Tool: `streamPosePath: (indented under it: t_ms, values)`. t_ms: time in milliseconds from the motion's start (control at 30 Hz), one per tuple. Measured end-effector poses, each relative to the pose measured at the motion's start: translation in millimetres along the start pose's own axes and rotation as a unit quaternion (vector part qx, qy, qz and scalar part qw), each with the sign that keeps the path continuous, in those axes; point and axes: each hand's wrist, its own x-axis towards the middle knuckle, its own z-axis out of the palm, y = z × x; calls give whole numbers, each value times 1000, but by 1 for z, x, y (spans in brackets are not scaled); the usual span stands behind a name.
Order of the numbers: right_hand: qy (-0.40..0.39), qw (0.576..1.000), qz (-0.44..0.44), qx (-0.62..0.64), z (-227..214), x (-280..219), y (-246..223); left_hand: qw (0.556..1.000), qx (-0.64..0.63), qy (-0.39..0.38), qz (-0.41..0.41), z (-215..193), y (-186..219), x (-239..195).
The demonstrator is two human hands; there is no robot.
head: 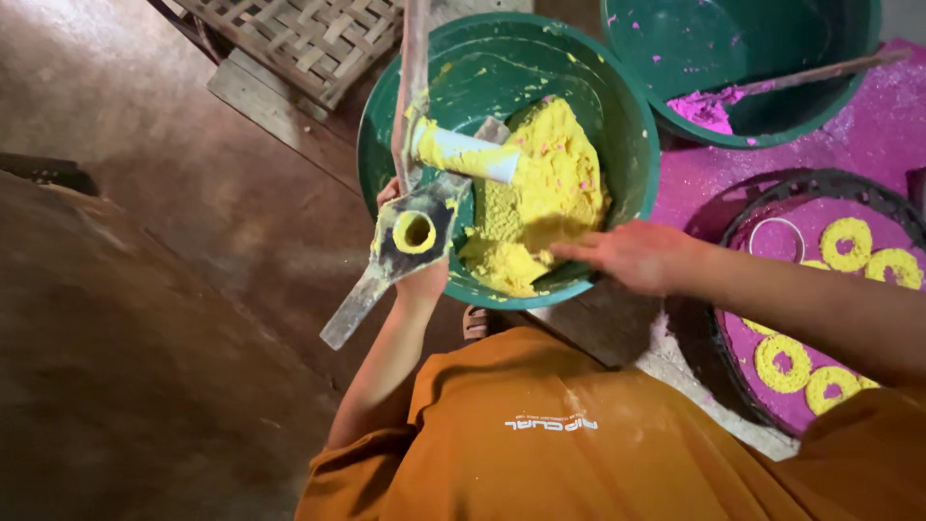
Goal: The person uses a manual plunger tool to press yellow and pink dough into circular molds on a pink mat, forming ring-shaped decorative items. The person repeatedly loads the tool, presses the dough, and removes the formed rings, placing them on a tray.
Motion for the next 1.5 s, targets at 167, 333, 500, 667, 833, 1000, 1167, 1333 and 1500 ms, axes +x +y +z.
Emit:
streamPosePath:
  t_ms: [167,333,500,667,833,1000,1167,1333,1500]
  values:
    - [17,990,-15,139,0,-45,-19,998,65,15,19,0,8,3]
    - [145,942,-111,282,-29,-95,-30,997,75,4,14,4,21,10]
    - [196,976,-6,99,-106,-135,-41,993,5,-104,-53,3,55,27]
    - [106,976,102,-161,-131,-86,-65,914,308,-258,57,12,76,26]
    - [291,890,-57,-346,-86,-48,-102,912,258,-304,98,27,65,14]
    - [281,934,21,-222,-112,-117,-108,917,279,-262,113,-7,69,33]
    - [255,930,28,-265,-127,-97,-119,911,286,-250,163,-7,76,50]
    - [259,909,26,-326,-114,-47,-139,916,263,-244,181,17,51,33]
    - [238,941,80,-226,-135,-115,-133,922,294,-208,144,-12,47,48]
